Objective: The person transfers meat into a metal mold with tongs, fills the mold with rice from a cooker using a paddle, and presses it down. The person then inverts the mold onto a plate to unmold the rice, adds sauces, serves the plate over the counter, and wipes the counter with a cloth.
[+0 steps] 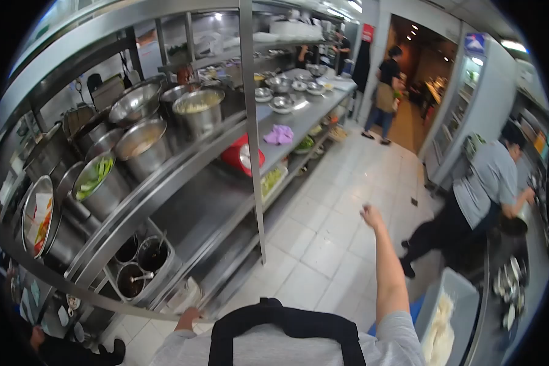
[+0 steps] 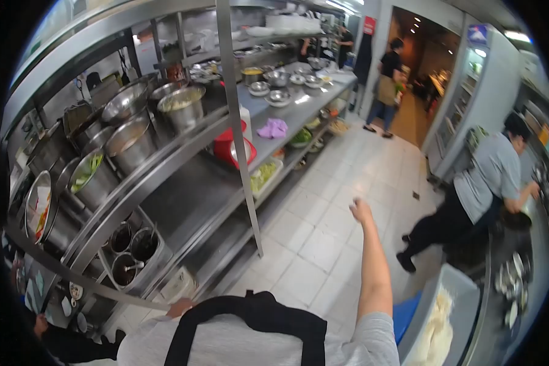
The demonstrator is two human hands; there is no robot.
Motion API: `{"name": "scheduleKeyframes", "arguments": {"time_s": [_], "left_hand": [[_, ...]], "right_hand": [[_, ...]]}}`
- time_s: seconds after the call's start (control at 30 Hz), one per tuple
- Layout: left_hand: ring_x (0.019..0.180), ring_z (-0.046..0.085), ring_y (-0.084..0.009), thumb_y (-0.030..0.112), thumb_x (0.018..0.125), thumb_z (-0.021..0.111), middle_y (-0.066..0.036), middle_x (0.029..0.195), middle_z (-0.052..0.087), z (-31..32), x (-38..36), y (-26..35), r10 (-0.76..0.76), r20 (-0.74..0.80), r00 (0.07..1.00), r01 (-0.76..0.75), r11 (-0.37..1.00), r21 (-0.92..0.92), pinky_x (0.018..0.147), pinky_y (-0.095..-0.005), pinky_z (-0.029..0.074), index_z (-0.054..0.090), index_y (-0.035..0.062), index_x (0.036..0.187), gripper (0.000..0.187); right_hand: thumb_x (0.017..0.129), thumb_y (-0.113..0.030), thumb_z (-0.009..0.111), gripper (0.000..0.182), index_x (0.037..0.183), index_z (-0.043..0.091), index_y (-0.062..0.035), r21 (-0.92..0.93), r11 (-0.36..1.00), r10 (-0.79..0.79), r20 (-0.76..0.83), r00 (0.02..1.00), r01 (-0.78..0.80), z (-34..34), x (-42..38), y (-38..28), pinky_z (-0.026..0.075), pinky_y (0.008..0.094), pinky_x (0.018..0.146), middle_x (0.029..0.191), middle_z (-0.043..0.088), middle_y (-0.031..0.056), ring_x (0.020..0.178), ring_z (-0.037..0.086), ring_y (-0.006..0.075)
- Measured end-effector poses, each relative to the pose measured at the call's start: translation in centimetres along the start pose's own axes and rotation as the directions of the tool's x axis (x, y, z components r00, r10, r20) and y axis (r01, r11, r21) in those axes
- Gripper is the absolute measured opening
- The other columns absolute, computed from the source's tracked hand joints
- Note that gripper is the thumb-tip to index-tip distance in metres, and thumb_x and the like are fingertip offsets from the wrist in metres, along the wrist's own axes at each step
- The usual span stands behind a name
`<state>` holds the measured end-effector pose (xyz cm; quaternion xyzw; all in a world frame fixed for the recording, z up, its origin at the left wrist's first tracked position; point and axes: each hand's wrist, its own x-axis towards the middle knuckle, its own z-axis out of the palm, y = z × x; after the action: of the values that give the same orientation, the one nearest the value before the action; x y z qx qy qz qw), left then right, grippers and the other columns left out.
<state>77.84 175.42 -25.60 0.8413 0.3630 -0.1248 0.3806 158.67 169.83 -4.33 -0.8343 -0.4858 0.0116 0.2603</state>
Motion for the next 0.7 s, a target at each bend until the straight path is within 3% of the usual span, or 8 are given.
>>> {"name": "scheduleKeyframes", "arguments": {"time_s": [0.07,0.13,0.17,0.37,0.53,0.57,0.63,0.7], "left_hand": [[0.097,0.058,-0.0341,0.056,0.072,0.061,-0.019,0.106,0.061,1.3,0.0,1.6,-0.484,0.077,0.872,0.490,0.864,-0.115,0.085,-0.0412,0.045,0.064,0.0093,0.105,0.057],[0.097,0.058,-0.0341,0.056,0.072,0.061,-0.019,0.106,0.061,2.3,0.7,3.4,-0.638,0.108,0.763,0.644,0.734,-0.217,0.085,-0.0411,0.045,0.064,0.0091,0.105,0.057],[0.097,0.058,-0.0341,0.056,0.072,0.061,-0.018,0.106,0.061,2.4,1.7,4.2,-0.671,0.111,0.733,0.674,0.694,-0.253,0.085,-0.0411,0.045,0.064,0.0090,0.105,0.057],[0.098,0.058,-0.0339,0.056,0.072,0.060,-0.018,0.106,0.061,-0.6,12.3,9.7,-0.756,0.054,0.652,0.684,0.556,-0.473,0.085,-0.0409,0.045,0.064,0.0085,0.104,0.058],[0.098,0.058,-0.0338,0.057,0.072,0.060,-0.018,0.106,0.061,-4.6,20.7,14.1,-0.812,-0.026,0.584,0.612,0.461,-0.643,0.085,-0.0407,0.045,0.064,0.0080,0.103,0.058],[0.098,0.058,-0.0337,0.057,0.072,0.060,-0.018,0.106,0.061,-4.8,22.2,14.9,-0.823,-0.033,0.567,0.597,0.438,-0.672,0.085,-0.0407,0.045,0.064,0.0079,0.103,0.058],[0.098,0.058,-0.0337,0.057,0.072,0.060,-0.018,0.106,0.061,-5.2,24.9,16.3,-0.857,-0.048,0.513,0.567,0.381,-0.730,0.085,-0.0407,0.045,0.064,0.0077,0.103,0.058],[0.099,0.058,-0.0336,0.057,0.072,0.060,-0.018,0.106,0.061,-5.1,27.5,17.7,-0.891,-0.044,0.452,0.546,0.315,-0.776,0.086,-0.0406,0.045,0.064,0.0075,0.103,0.059]], "right_hand": [[0.076,-0.025,0.062,0.037,0.105,0.058,-0.0025,0.128,0.964,-0.226,-0.076,0.971,0.234,-4.1,12.0,-8.4,0.046,0.0410,0.083,0.102,0.061,0.0209,0.096,0.058,0.0350],[0.076,-0.020,0.061,0.033,0.104,0.058,-0.0013,0.238,0.886,-0.391,-0.081,0.917,0.398,-8.9,20.6,-17.8,0.048,0.0385,0.078,0.098,0.062,0.0200,0.091,0.060,0.0332],[0.076,-0.018,0.061,0.033,0.103,0.057,-0.0003,0.199,0.819,-0.489,-0.249,0.836,0.538,-9.3,24.7,-21.0,0.049,0.0372,0.075,0.097,0.062,0.0202,0.088,0.062,0.0325],[0.077,-0.020,0.061,0.031,0.101,0.059,-0.0011,0.023,0.506,-0.815,-0.315,0.486,0.862,-19.9,40.7,-41.2,0.047,0.0388,0.080,0.098,0.062,0.0193,0.093,0.059,0.0330],[0.081,-0.026,0.057,0.030,0.100,0.061,-0.0022,-0.216,0.386,-0.863,-0.428,0.268,0.897,-28.9,50.5,-54.7,0.047,0.0372,0.077,0.092,0.064,0.0164,0.087,0.061,0.0295],[0.081,-0.027,0.056,0.031,0.099,0.062,-0.0014,-0.261,0.329,-0.848,-0.505,0.162,0.908,-29.8,52.8,-57.3,0.047,0.0367,0.077,0.091,0.064,0.0169,0.086,0.061,0.0296],[0.081,-0.029,0.057,0.032,0.096,0.063,-0.0018,-0.160,0.164,-0.848,-0.528,0.056,0.973,-31.2,59.2,-62.8,0.047,0.0337,0.078,0.092,0.064,0.0153,0.086,0.061,0.0261],[0.080,-0.030,0.058,0.033,0.096,0.062,-0.0019,-0.075,0.156,-0.807,-0.585,0.083,0.985,-32.3,63.5,-68.8,0.045,0.0321,0.079,0.092,0.064,0.0126,0.086,0.060,0.0215]]}}
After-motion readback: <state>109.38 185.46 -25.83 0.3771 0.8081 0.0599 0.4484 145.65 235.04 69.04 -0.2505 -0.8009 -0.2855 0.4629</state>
